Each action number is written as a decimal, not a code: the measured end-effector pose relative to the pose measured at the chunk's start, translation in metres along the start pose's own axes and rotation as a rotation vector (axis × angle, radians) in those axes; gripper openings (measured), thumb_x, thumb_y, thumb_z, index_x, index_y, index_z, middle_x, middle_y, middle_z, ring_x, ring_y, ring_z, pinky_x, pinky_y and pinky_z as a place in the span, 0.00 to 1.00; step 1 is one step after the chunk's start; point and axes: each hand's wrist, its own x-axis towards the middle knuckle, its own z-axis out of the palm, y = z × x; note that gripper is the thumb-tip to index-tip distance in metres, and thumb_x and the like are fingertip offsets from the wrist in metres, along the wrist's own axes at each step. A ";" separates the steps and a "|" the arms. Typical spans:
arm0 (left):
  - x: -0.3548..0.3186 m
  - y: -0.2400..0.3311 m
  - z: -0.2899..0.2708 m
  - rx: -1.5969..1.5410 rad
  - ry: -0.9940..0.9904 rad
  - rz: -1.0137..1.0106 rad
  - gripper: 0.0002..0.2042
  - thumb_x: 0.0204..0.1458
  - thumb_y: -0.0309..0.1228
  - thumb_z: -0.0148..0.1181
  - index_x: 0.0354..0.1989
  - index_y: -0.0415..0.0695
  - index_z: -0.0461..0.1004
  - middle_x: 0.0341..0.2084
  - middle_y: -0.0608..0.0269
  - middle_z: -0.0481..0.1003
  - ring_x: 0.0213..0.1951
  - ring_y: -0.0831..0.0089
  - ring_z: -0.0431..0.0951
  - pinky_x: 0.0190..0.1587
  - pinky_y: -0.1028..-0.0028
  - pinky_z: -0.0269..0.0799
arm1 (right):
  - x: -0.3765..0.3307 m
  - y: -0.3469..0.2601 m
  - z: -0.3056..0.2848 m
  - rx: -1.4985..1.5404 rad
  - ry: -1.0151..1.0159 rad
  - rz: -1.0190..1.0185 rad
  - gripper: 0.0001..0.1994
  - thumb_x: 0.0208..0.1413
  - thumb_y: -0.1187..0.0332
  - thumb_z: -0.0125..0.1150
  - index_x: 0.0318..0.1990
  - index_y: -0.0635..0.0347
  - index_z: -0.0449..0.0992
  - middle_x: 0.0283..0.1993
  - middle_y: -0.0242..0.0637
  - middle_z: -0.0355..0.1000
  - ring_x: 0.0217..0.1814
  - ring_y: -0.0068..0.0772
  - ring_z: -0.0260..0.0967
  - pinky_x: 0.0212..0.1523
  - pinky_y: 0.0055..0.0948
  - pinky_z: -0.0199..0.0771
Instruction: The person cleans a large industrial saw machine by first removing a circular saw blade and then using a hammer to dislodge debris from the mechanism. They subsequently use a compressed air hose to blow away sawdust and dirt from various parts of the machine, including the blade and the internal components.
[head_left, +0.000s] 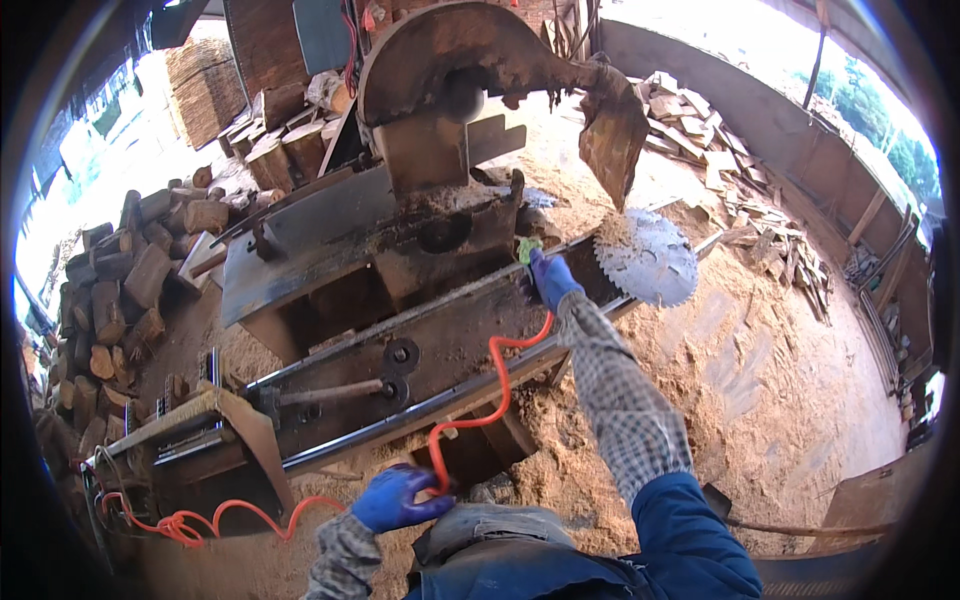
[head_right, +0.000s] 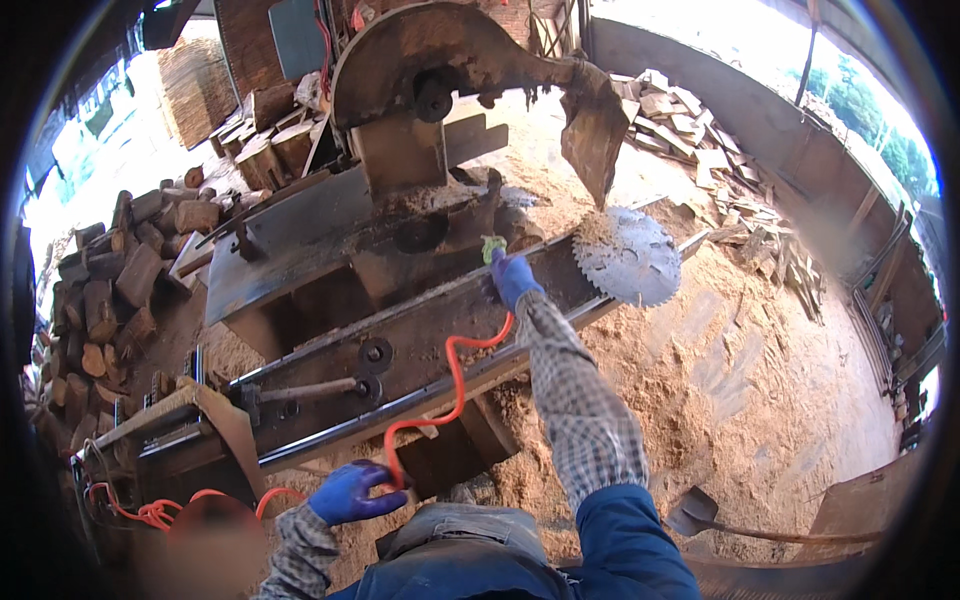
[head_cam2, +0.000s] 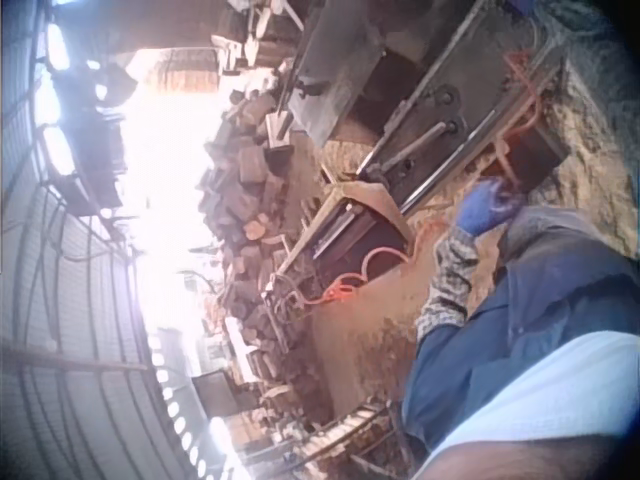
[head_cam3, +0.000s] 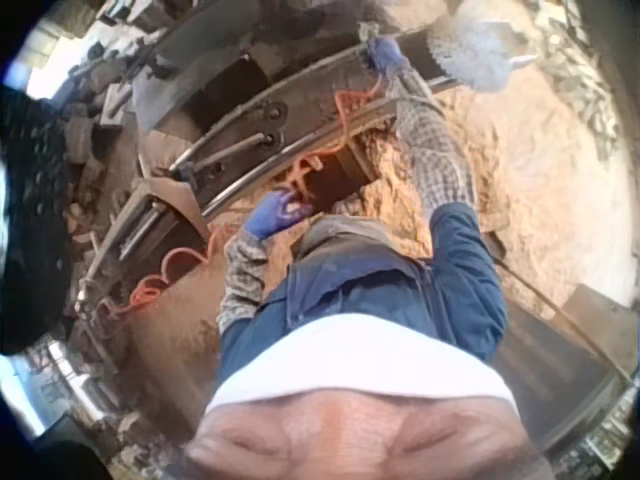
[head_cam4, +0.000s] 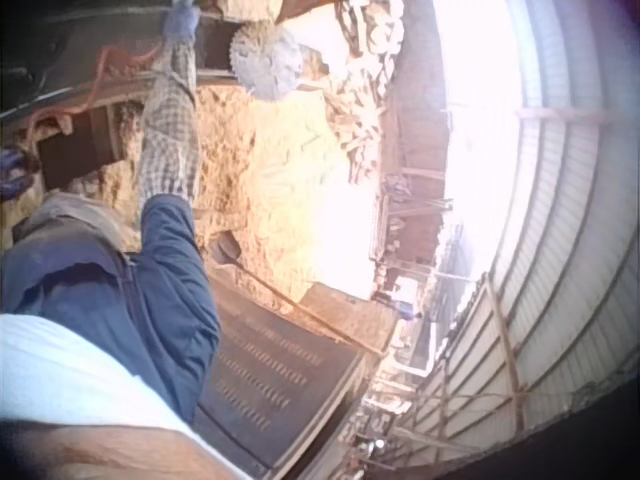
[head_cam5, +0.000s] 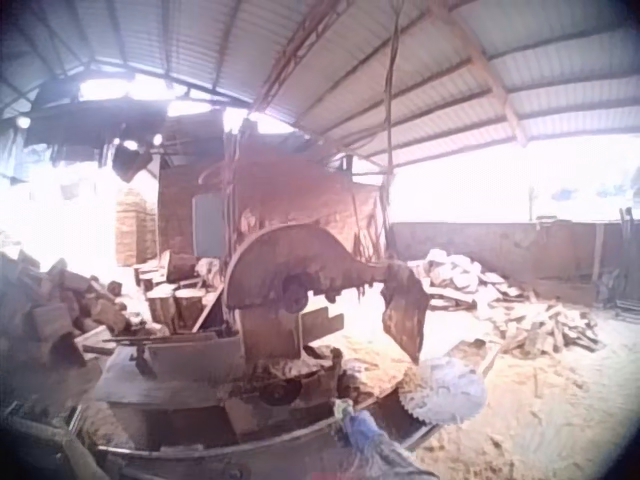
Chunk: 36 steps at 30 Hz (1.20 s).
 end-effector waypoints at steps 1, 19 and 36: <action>0.024 0.020 -0.016 -0.012 0.011 0.041 0.18 0.59 0.46 0.60 0.45 0.43 0.79 0.36 0.52 0.80 0.40 0.64 0.81 0.44 0.67 0.74 | 0.020 -0.017 0.000 -0.162 0.016 -0.095 0.25 0.67 0.46 0.50 0.32 0.62 0.73 0.22 0.44 0.74 0.15 0.38 0.69 0.16 0.40 0.72; 0.265 0.080 -0.059 -0.269 0.552 -0.190 0.10 0.57 0.33 0.60 0.39 0.39 0.77 0.28 0.45 0.78 0.32 0.49 0.82 0.34 0.61 0.76 | 0.304 -0.063 -0.027 -0.863 -0.262 0.009 0.30 0.66 0.42 0.46 0.36 0.66 0.79 0.25 0.45 0.77 0.22 0.39 0.75 0.25 0.39 0.74; 0.432 0.032 -0.092 -0.435 0.792 -0.622 0.07 0.56 0.30 0.62 0.33 0.38 0.77 0.23 0.50 0.78 0.26 0.57 0.80 0.31 0.63 0.73 | 0.471 -0.014 0.040 -1.617 -0.804 -0.287 0.19 0.61 0.57 0.53 0.48 0.63 0.80 0.51 0.50 0.78 0.54 0.49 0.77 0.54 0.44 0.75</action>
